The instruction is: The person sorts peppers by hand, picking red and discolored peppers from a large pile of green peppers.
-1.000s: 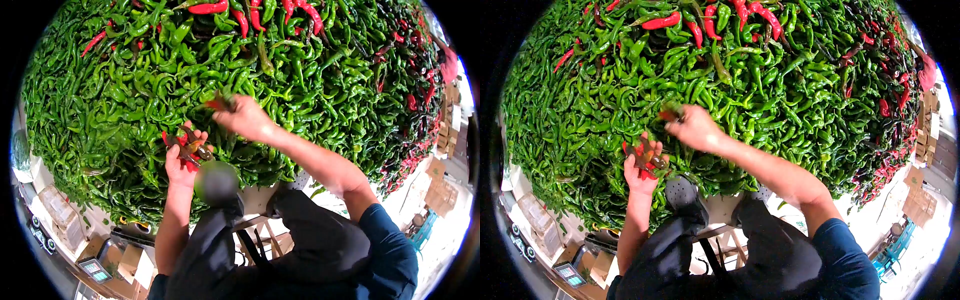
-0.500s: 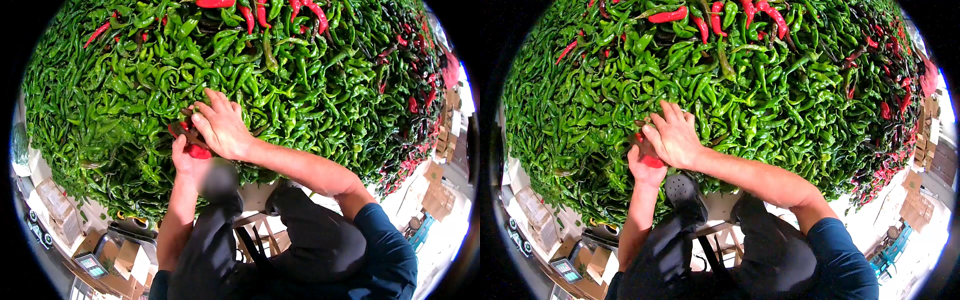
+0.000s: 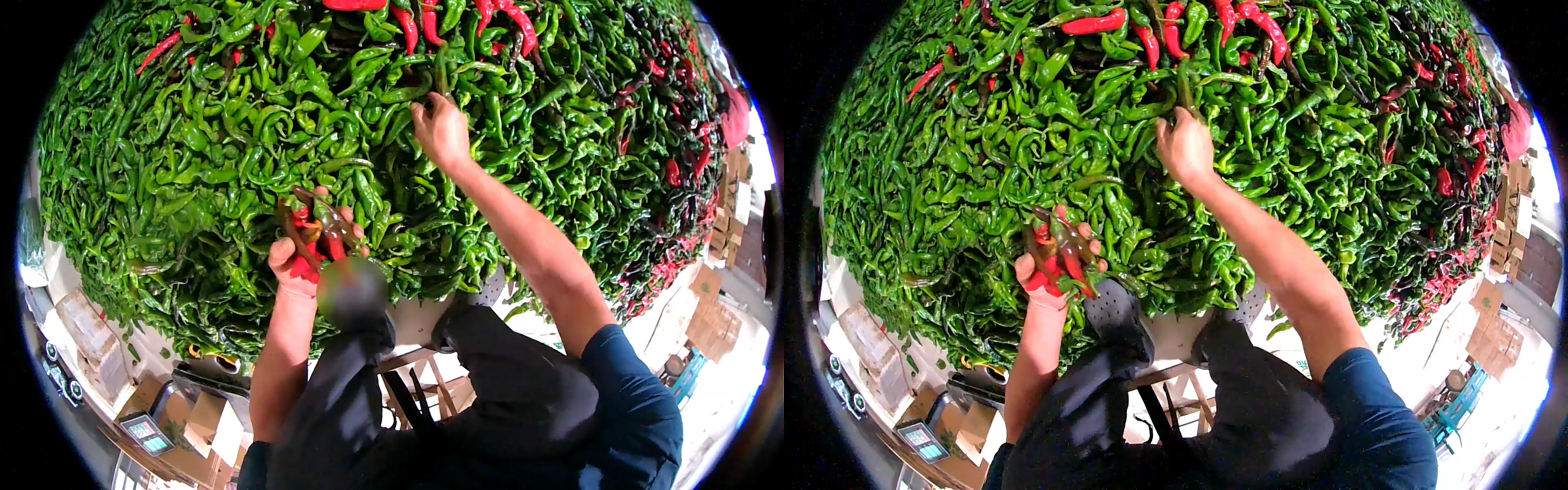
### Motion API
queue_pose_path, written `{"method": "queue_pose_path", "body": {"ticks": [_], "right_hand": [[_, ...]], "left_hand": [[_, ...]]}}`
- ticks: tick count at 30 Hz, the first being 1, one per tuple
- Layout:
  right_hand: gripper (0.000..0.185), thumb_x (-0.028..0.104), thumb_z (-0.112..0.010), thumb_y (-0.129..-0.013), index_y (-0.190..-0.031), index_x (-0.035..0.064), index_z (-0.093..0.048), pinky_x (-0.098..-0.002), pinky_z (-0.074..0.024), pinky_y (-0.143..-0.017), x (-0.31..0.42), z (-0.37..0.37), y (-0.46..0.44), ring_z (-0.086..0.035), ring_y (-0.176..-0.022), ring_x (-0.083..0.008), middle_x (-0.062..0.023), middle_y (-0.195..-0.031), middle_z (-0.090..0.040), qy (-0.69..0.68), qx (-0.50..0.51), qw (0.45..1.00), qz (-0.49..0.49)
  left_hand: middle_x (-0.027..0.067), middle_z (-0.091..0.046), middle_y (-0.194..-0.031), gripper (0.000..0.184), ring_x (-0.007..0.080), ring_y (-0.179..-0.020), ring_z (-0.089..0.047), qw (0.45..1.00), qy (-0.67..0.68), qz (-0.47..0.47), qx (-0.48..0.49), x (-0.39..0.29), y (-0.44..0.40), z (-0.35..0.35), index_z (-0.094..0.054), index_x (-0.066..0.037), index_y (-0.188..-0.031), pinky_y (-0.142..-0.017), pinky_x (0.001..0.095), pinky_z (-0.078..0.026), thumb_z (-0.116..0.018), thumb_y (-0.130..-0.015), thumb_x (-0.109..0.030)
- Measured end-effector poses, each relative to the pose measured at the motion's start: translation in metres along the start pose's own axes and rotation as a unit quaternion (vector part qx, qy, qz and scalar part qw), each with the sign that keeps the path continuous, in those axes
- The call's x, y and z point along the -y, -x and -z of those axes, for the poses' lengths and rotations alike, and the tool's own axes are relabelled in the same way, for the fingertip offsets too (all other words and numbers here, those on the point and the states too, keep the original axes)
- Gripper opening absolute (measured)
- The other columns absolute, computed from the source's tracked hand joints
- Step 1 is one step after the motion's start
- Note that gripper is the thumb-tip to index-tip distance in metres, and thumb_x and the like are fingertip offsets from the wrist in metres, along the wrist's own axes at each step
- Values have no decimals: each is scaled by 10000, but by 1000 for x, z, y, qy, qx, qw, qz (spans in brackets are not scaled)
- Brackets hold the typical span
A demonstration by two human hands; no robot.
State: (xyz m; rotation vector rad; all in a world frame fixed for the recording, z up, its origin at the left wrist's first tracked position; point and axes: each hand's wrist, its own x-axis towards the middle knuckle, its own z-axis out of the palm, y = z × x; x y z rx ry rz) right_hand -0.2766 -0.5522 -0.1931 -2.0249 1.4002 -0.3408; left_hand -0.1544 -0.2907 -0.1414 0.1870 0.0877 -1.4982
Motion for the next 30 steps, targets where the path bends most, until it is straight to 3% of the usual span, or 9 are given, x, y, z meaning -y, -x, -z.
{"method": "queue_pose_path", "body": {"ticks": [8,10,12,15,19,22,26,27,30], "right_hand": [[395,373,-692,-833,-836,-21,-667,-499,-531,-779,8,6,-22,-666,-837,-422,-258,-852,-678,114,45,992,-40],[346,335,-673,-851,-844,-11,-687,-398,-542,-681,-12,-4,-25,-696,-658,-276,-167,-652,-675,78,33,996,-23],[307,299,-667,-876,-899,-6,-688,-386,-542,-671,-18,-7,-21,-690,-632,-275,-149,-671,-680,72,8,997,-7],[257,248,-660,-899,-946,-4,-676,-384,-542,-687,-30,-15,-17,-697,-699,-272,-142,-729,-685,-47,19,999,4],[253,221,-660,-904,-930,-30,-656,-390,-526,-817,3,32,18,-676,-956,-296,-190,-905,-681,-48,196,973,112],[265,211,-654,-903,-938,-51,-657,-400,-503,-886,6,28,25,-639,-1052,-334,-213,-967,-672,-22,-7,975,220],[300,228,-657,-877,-951,-62,-668,-419,-471,-947,33,24,-16,-580,-1183,-375,-251,-1060,-669,-168,133,969,-122],[309,259,-658,-860,-939,-38,-691,-430,-471,-939,27,14,-22,-613,-1086,-386,-283,-1090,-653,-197,110,966,-125],[266,226,-675,-839,-896,-33,-688,-426,-485,-909,14,-10,-7,-630,-1015,-385,-264,-1087,-658,-53,-134,980,139]], "left_hand": [[222,-526,-1295,797,433,-1150,-544,1000,-15,10,-23,2,4,2,-355,-146,-1440,-944,611,-470,-724,-754,-314],[220,-533,-1289,789,422,-1142,-553,999,-24,1,-39,1,7,4,-358,-147,-1438,-946,606,-471,-712,-759,-338],[219,-539,-1285,788,417,-1139,-557,998,-30,0,-58,1,7,3,-361,-150,-1439,-948,601,-472,-705,-760,-351],[215,-540,-1286,798,418,-1137,-557,996,-57,5,-70,3,8,7,-364,-138,-1441,-946,600,-475,-700,-755,-368],[217,-539,-1295,812,419,-1128,-563,994,-78,2,-75,-1,11,8,-361,-126,-1444,-927,609,-482,-703,-754,-382],[222,-540,-1245,781,415,-1109,-566,992,-87,-8,-95,-1,11,7,-384,-107,-1395,-907,596,-506,-731,-759,-399],[221,-556,-1275,804,426,-1098,-581,991,-96,3,-93,3,12,10,-378,-118,-1437,-912,621,-483,-697,-754,-397],[223,-558,-1268,804,424,-1090,-584,989,-106,3,-102,2,11,7,-384,-115,-1429,-918,623,-480,-702,-743,-390],[226,-557,-1271,804,421,-1090,-585,989,-106,-6,-99,-1,12,5,-382,-114,-1427,-921,620,-481,-697,-740,-386]]}}
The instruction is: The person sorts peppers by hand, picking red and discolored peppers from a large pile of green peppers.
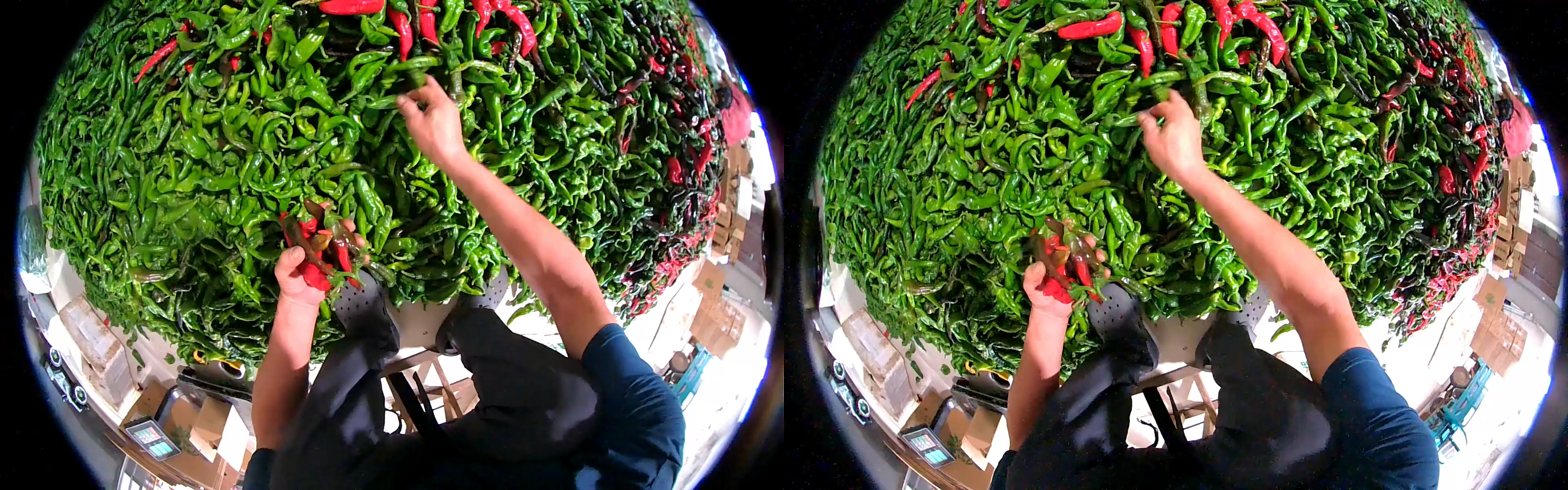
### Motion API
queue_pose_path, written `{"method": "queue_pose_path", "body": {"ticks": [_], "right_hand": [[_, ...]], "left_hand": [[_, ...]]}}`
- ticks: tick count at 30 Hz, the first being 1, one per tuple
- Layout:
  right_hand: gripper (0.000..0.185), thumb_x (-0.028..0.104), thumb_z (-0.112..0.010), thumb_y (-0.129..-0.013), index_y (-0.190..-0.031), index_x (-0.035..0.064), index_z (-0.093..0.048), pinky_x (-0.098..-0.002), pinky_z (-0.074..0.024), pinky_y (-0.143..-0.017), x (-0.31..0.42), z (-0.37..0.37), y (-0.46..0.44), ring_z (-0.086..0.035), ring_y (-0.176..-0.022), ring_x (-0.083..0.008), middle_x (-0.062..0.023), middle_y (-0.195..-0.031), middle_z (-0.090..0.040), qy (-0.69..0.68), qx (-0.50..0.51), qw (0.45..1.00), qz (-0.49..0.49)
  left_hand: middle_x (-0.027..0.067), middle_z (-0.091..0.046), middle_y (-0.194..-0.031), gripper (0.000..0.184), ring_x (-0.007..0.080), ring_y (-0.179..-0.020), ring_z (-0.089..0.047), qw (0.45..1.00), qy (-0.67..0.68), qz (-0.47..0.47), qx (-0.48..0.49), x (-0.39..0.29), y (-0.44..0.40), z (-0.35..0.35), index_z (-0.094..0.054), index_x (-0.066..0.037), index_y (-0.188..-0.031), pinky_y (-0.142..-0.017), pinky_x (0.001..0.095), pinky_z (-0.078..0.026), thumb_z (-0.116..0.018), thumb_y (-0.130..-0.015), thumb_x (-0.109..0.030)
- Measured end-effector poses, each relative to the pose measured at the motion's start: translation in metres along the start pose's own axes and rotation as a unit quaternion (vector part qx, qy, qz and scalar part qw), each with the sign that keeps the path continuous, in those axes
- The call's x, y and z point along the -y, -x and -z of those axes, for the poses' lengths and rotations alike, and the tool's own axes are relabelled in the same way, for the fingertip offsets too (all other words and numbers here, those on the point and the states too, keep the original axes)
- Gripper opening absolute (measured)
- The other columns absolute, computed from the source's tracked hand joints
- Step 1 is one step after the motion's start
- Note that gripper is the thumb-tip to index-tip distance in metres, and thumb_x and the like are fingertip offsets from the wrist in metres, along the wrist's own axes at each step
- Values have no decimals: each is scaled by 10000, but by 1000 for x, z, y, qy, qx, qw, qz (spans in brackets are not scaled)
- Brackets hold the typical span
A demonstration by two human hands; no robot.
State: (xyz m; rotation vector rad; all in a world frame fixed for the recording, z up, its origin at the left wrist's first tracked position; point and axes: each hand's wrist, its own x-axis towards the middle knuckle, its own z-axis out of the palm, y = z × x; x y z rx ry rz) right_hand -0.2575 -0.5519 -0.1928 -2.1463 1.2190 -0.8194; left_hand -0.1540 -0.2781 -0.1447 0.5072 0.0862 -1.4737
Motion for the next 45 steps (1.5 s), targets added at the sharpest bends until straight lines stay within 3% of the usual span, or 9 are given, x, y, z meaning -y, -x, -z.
{"method": "queue_pose_path", "body": {"ticks": [4,10,12,17,21,29,34,41,45], "right_hand": [[189,135,-687,-815,-861,-44,-651,-441,-463,-980,34,33,36,-591,-1118,-401,-247,-1206,-617,-149,272,943,123],[301,229,-635,-937,-1054,-48,-645,-322,-531,-638,-4,24,9,-660,-706,-165,-134,-832,-711,-59,127,976,-167],[286,265,-629,-917,-936,-19,-659,-442,-514,-686,-4,24,1,-672,-755,-371,-215,-786,-675,-105,76,979,-157],[329,301,-584,-966,-865,-13,-593,-412,-496,-578,-6,27,-14,-618,-574,-318,-172,-678,-638,-135,106,975,-140],[264,202,-683,-913,-784,1,-571,-250,-494,-505,12,66,-5,-587,-570,-91,-72,-699,-654,-190,249,921,-232],[173,17,-678,-880,-1030,-38,-613,-245,-526,-573,-4,119,43,-640,-690,-123,-84,-877,-665,-382,216,856,-274],[152,20,-650,-870,-1019,-6,-665,-308,-531,-700,-33,238,168,-656,-773,-189,-99,-886,-665,-26,192,958,-211],[137,-42,-581,-806,-921,-1,-643,-288,-488,-699,-42,420,420,-611,-789,-193,-107,-900,-617,146,72,903,-397],[152,8,-603,-769,-914,-20,-635,-273,-468,-622,-20,502,518,-597,-757,-148,-81,-833,-621,186,-47,763,-618]], "left_hand": [[218,-555,-1258,798,411,-1084,-589,1000,0,0,-19,-3,1,2,-387,-109,-1415,-910,600,-497,-700,-737,-388],[227,-552,-1248,786,408,-1108,-578,1000,-12,1,-2,-3,1,5,-379,-110,-1421,-914,603,-494,-693,-756,-387],[229,-551,-1248,781,408,-1109,-577,1000,-10,1,1,-3,1,5,-385,-109,-1420,-913,604,-494,-692,-758,-389],[230,-548,-1252,785,410,-1109,-577,1000,-7,1,-8,-3,2,5,-387,-109,-1424,-913,606,-493,-692,-758,-391],[231,-545,-1258,781,412,-1111,-575,1000,-7,-1,5,-5,2,6,-385,-108,-1425,-920,605,-491,-687,-761,-388],[219,-537,-1284,757,408,-1128,-567,1000,-13,2,15,-6,1,6,-416,-116,-1416,-934,606,-481,-694,-773,-404],[226,-524,-1321,804,415,-1151,-561,999,-25,-5,31,-9,-4,16,-398,-102,-1436,-916,600,-484,-725,-784,-439],[203,-498,-1343,799,402,-1195,-498,998,-43,39,38,-6,-6,8,-358,-120,-1451,-960,595,-447,-693,-793,-425],[205,-493,-1330,763,404,-1214,-480,997,-60,46,18,4,-3,-1,-345,-105,-1456,-975,602,-445,-658,-817,-383]]}}
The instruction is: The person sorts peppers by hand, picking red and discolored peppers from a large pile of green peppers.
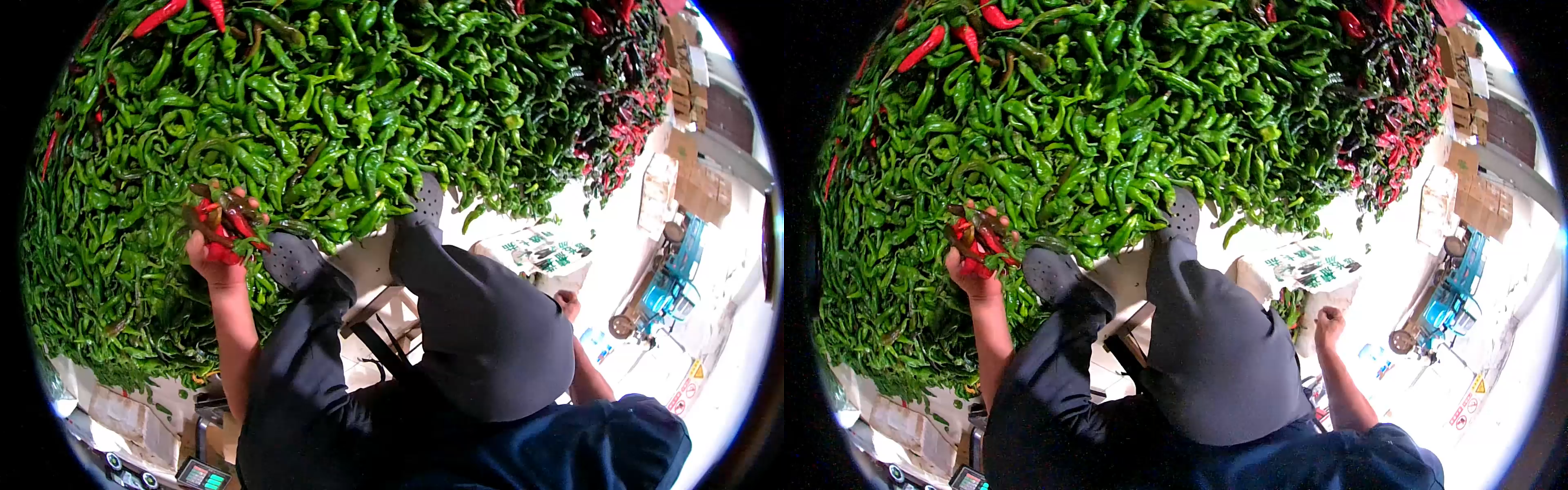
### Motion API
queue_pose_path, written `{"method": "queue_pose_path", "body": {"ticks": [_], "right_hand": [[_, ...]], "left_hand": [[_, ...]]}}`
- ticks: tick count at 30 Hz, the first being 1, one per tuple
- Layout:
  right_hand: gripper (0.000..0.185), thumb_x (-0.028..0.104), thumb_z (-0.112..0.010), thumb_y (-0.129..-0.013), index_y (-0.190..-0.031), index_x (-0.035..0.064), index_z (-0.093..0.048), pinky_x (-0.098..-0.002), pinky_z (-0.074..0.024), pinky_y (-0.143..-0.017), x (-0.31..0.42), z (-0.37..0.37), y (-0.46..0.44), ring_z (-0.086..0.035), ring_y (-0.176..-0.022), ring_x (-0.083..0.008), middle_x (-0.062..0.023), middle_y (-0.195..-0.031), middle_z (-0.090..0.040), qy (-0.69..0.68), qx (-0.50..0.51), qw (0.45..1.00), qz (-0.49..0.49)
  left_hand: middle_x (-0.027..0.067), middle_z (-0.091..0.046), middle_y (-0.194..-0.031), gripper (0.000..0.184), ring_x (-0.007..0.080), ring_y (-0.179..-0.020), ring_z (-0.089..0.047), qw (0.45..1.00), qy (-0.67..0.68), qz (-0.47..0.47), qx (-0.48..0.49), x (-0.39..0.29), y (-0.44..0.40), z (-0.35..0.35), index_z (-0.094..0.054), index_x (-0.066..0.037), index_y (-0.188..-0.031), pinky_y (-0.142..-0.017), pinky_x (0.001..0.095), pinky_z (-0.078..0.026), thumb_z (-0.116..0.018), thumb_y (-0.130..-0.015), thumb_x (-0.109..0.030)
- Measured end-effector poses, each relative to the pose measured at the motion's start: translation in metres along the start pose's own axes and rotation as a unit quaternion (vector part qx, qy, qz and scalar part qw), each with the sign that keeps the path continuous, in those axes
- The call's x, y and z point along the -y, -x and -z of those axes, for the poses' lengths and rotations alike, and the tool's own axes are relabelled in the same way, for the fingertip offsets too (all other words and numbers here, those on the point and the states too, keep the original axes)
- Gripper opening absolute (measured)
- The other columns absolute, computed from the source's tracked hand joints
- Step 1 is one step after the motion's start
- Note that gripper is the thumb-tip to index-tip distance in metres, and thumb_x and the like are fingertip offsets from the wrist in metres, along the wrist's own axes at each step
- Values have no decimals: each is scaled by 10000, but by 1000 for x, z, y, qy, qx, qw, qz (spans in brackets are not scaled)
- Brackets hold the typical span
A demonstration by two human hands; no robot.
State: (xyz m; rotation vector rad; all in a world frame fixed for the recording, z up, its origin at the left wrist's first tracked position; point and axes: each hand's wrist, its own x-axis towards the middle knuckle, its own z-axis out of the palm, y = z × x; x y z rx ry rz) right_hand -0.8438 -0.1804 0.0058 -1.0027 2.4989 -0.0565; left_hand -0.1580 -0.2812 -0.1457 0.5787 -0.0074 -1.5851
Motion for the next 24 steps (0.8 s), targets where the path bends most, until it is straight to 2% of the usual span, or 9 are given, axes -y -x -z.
{"method": "queue_pose_path", "body": {"ticks": [2,6,7,9,11,16,19,21,24], "right_hand": [[186,38,-625,-759,-930,-31,-633,-266,-468,-608,-48,1,-10,-596,-760,-127,-89,-839,-637,72,49,988,-131],[471,78,-695,-725,-1177,-11,-596,-393,-507,-683,-70,-28,-18,-632,-870,-262,-179,-936,-663,244,186,952,-5],[383,130,-657,-774,-1129,-6,-611,-425,-509,-686,-47,-27,-26,-641,-854,-308,-211,-915,-662,273,163,947,36],[281,254,-561,-890,-943,0,-669,-487,-508,-668,28,-22,-29,-660,-768,-419,-274,-827,-659,339,97,931,91],[362,347,-627,-885,-747,12,-636,-497,-480,-584,137,-24,-16,-634,-631,-414,-230,-681,-636,377,46,907,182],[201,61,-678,-837,-1020,-7,-630,-392,-493,-717,361,-107,-2,-600,-840,-365,-175,-948,-595,117,186,843,491],[293,144,-680,-833,-1093,34,-601,-441,-515,-749,478,-206,11,-607,-872,-358,-156,-960,-599,55,143,720,677],[246,199,-660,-837,-984,24,-570,-460,-504,-746,562,-258,24,-587,-881,-362,-161,-925,-597,74,59,662,743],[410,371,-642,-864,-1075,38,-530,-495,-511,-707,652,-314,36,-638,-847,-392,-183,-894,-654,198,108,699,679]], "left_hand": [[203,-508,-1309,744,406,-1196,-497,1000,-5,2,-8,2,-2,-6,-355,-95,-1449,-971,591,-450,-645,-824,-376],[213,-521,-1305,736,405,-1161,-532,1000,-22,-2,-2,-1,-5,-11,-369,-87,-1439,-947,588,-461,-639,-821,-382],[217,-522,-1310,738,403,-1152,-542,1000,-26,-5,5,-2,-5,-11,-372,-87,-1437,-937,590,-465,-640,-818,-388],[220,-527,-1305,772,402,-1149,-552,1000,-26,-7,-8,-5,-2,-2,-383,-92,-1429,-929,594,-471,-670,-794,-425],[226,-529,-1302,805,410,-1158,-553,1000,-9,-10,-10,-6,-2,5,-386,-96,-1428,-932,603,-472,-711,-773,-432],[232,-529,-1294,792,427,-1154,-562,999,33,-19,-1,6,-6,-2,-411,-96,-1425,-941,611,-476,-728,-768,-407],[227,-529,-1290,792,416,-1151,-565,999,36,-25,-1,0,-5,-6,-398,-88,-1434,-946,600,-474,-715,-779,-399],[227,-532,-1287,792,414,-1153,-563,999,38,-29,5,-4,0,-8,-392,-85,-1438,-945,598,-473,-707,-785,-403],[236,-535,-1291,793,416,-1161,-555,998,44,-35,-13,-2,4,5,-383,-91,-1443,-942,601,-470,-693,-785,-407]]}}
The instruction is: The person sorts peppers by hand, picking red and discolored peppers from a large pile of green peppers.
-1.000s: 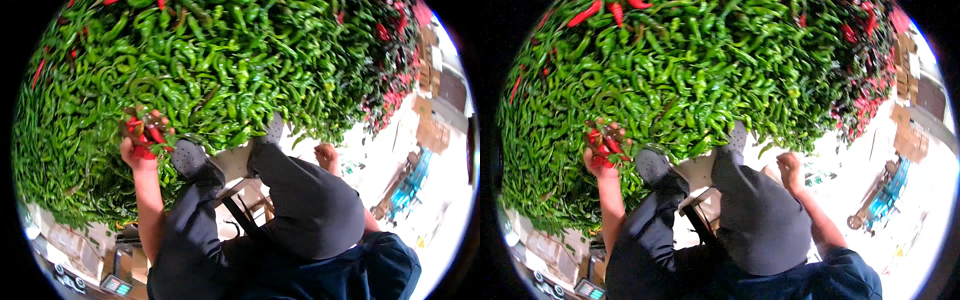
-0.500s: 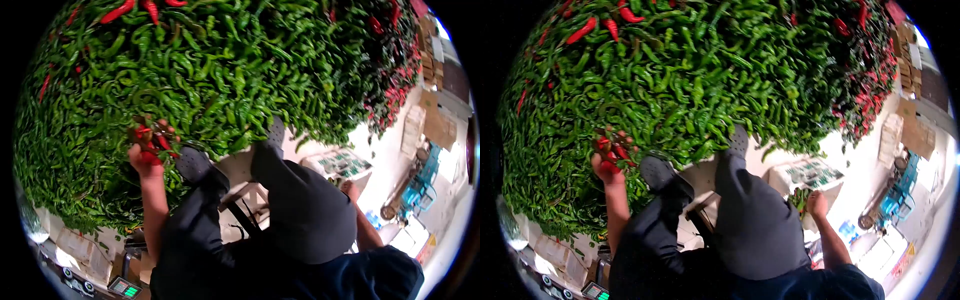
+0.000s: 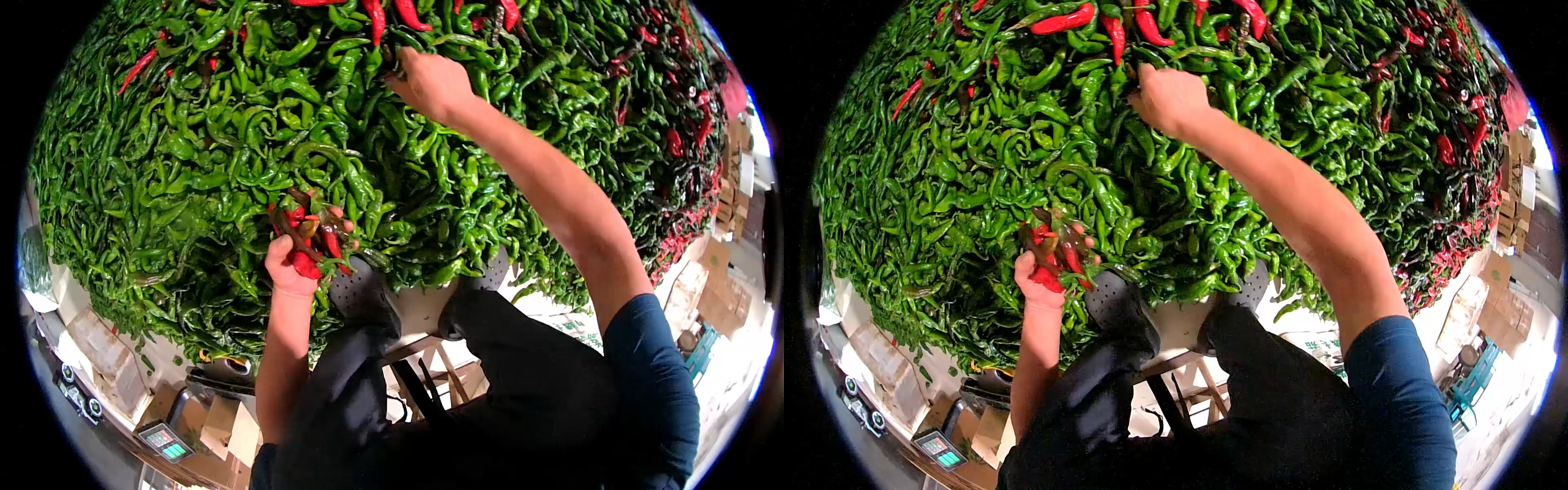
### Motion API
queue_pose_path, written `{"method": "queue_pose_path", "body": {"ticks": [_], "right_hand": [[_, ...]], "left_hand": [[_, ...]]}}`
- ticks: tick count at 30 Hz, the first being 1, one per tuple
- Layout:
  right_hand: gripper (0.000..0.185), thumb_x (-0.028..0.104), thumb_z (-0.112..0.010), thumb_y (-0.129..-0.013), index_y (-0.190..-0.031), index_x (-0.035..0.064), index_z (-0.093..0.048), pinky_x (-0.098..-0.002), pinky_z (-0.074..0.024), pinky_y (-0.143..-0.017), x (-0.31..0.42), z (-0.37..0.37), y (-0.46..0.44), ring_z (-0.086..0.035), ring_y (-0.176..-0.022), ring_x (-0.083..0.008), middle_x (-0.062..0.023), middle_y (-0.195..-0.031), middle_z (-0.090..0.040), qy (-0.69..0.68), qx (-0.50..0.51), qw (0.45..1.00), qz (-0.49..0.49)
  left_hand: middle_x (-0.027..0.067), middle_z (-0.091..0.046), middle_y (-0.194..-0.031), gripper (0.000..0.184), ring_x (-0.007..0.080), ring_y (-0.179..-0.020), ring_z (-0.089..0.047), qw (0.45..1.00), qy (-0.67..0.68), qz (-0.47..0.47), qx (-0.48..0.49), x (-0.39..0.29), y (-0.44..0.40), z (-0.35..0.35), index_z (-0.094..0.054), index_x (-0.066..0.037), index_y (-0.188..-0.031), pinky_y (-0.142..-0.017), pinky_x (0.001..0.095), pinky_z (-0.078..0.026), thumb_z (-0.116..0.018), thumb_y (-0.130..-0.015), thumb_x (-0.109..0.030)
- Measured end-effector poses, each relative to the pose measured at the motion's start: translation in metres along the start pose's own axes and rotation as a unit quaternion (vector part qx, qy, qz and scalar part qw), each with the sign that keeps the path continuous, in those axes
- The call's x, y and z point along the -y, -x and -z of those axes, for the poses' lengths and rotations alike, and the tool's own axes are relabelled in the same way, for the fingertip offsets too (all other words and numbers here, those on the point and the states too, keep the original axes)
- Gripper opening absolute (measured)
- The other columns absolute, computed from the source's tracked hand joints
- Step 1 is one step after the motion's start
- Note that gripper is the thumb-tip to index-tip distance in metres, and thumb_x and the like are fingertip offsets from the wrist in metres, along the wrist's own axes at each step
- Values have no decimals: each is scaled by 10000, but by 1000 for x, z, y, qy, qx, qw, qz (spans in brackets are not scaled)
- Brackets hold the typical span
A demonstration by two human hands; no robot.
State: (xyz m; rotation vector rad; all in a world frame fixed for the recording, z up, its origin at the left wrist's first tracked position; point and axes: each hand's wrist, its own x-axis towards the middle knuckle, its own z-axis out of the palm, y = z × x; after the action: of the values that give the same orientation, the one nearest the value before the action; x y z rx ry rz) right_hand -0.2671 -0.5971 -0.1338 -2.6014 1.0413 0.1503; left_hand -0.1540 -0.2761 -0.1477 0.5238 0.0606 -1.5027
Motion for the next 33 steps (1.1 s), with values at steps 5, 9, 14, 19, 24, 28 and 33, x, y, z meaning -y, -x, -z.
{"method": "queue_pose_path", "body": {"ticks": [5,9,14,19,24,28,33], "right_hand": [[440,367,-675,-820,-1102,59,-538,-470,-552,-751,7,-12,-43,-672,-901,-361,-173,-876,-683,66,65,996,-6],[322,233,-602,-862,-1131,60,-569,-474,-558,-675,-5,-21,-11,-688,-807,-359,-159,-849,-684,105,66,992,-29],[201,158,-507,-901,-1030,35,-600,-457,-539,-588,-11,-19,5,-694,-713,-325,-140,-758,-685,201,43,977,62],[210,206,-593,-854,-1011,76,-643,-448,-516,-532,-27,-12,50,-661,-620,-327,-120,-687,-658,123,41,979,157],[255,143,-730,-801,-1038,55,-697,-345,-536,-659,-26,-17,124,-644,-685,-238,-108,-841,-675,-156,-20,981,113],[227,82,-707,-859,-1073,10,-685,-310,-526,-791,-18,-12,153,-661,-848,-170,-80,-957,-691,-521,71,849,-57],[207,64,-663,-894,-1096,24,-657,-437,-510,-929,-44,-44,168,-660,-978,-258,-112,-1033,-678,-875,139,435,-159]], "left_hand": [[229,-542,-1295,783,420,-1150,-565,1000,-6,-3,-23,-2,2,3,-398,-89,-1427,-928,609,-476,-690,-775,-411],[217,-557,-1273,777,418,-1141,-575,999,-15,-10,-37,-9,4,1,-405,-89,-1419,-911,584,-498,-694,-765,-392],[212,-562,-1259,768,416,-1134,-580,998,-14,-5,-59,-9,11,4,-415,-81,-1406,-900,573,-509,-690,-760,-393],[215,-565,-1255,760,419,-1123,-583,997,-25,-8,-75,-10,15,3,-420,-80,-1401,-906,576,-508,-682,-762,-397],[218,-564,-1260,780,404,-1112,-590,997,-31,-10,-69,-11,9,2,-424,-64,-1399,-904,569,-513,-680,-753,-418],[215,-559,-1272,814,399,-1121,-587,997,-48,9,-60,-5,4,-4,-386,-75,-1431,-916,567,-509,-685,-764,-435],[205,-550,-1284,817,388,-1132,-575,996,-60,24,-56,3,0,-5,-396,-88,-1425,-925,563,-505,-695,-769,-471]]}}
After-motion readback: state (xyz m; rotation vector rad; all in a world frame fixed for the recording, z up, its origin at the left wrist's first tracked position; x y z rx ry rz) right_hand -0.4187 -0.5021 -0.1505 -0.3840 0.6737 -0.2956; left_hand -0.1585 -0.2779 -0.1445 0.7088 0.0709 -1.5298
